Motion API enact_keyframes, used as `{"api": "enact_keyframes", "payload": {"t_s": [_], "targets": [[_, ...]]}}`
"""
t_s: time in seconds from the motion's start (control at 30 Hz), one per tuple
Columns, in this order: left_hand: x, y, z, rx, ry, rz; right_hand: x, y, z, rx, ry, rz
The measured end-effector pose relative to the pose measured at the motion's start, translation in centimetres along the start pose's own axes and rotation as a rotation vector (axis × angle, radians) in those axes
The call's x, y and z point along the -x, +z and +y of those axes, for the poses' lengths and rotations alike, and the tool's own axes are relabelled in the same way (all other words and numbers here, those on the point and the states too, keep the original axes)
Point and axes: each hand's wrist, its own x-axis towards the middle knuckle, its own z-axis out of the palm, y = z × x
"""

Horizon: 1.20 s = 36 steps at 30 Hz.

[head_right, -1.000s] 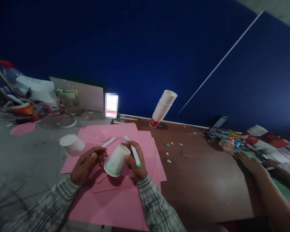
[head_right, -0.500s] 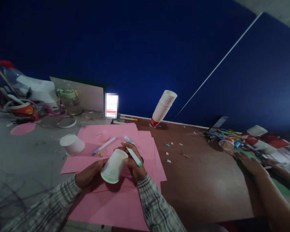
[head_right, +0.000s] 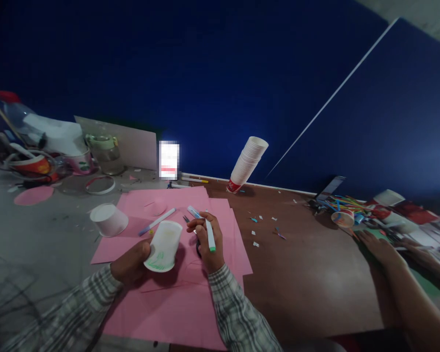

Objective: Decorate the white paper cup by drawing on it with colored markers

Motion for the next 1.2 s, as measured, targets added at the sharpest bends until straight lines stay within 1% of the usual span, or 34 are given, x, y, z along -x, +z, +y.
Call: {"api": "enact_keyframes", "payload": {"t_s": [0.1, 0.17, 0.3, 0.37, 0.4, 0.47, 0.53, 0.57, 0.6, 0.63, 0.73, 0.77, 0.8, 0.83, 0.87, 0.97, 1.1, 1.13, 1.2], "targets": [[-0.3, -0.5, -0.2, -0.162, 0.003, -0.129, 0.0, -0.2, 0.3, -0.005, 0.011, 0.004], [-0.4, -0.4, -0.2, -0.232, 0.009, -0.167, 0.0, -0.3, 0.6, -0.062, 0.026, -0.033], [-0.1, 0.3, 0.0, -0.246, 0.036, -0.125, 0.1, -0.3, 0.9, -0.179, -0.015, -0.151], [0.0, 0.6, 0.0, -0.250, 0.051, -0.098, 0.4, -0.1, 0.9, -0.169, -0.038, -0.240], [0.0, 0.7, -0.1, -0.251, 0.056, -0.091, 0.6, -0.1, 0.8, -0.126, -0.050, -0.286], [0.0, 0.8, -0.5, -0.255, 0.071, -0.091, 0.9, 0.0, 0.7, 0.035, -0.092, -0.350], [0.0, 0.8, -0.8, -0.287, 0.141, -0.098, 1.1, -0.2, 0.5, 0.212, -0.143, -0.354], [0.1, 0.6, -0.9, -0.332, 0.210, -0.080, 1.1, -0.4, 0.4, 0.277, -0.165, -0.333], [0.1, 0.4, -0.9, -0.400, 0.304, -0.033, 1.0, -0.5, 0.4, 0.316, -0.181, -0.300], [0.2, 0.2, -0.8, -0.488, 0.418, 0.042, 0.9, -0.7, 0.3, 0.333, -0.190, -0.261], [0.3, -1.0, 0.2, -0.784, 0.731, 0.424, 0.5, -1.1, 0.3, 0.342, -0.202, -0.169], [0.2, -1.4, 0.5, -0.882, 0.777, 0.544, 0.4, -1.2, 0.4, 0.344, -0.212, -0.155], [0.1, -1.9, 0.8, -0.972, 0.794, 0.654, 0.4, -1.2, 0.6, 0.347, -0.235, -0.143], [-0.1, -2.3, 1.0, -1.068, 0.781, 0.716, 0.3, -1.1, 0.9, 0.355, -0.265, -0.133], [-0.4, -2.8, 1.0, -1.168, 0.744, 0.719, 0.3, -1.1, 1.2, 0.366, -0.298, -0.124], [-0.9, -3.6, 0.4, -1.267, 0.679, 0.663, 0.2, -0.7, 2.0, 0.420, -0.357, -0.107], [-1.0, -3.7, -0.5, -1.565, 0.411, 0.610, 0.0, -0.5, 2.7, 0.493, -0.351, -0.121], [-0.9, -3.6, -0.6, -1.602, 0.364, 0.603, -0.1, -0.4, 2.8, 0.514, -0.349, -0.131], [-0.7, -3.3, -0.6, -1.634, 0.313, 0.588, -0.1, -0.4, 3.2, 0.553, -0.341, -0.156]]}}
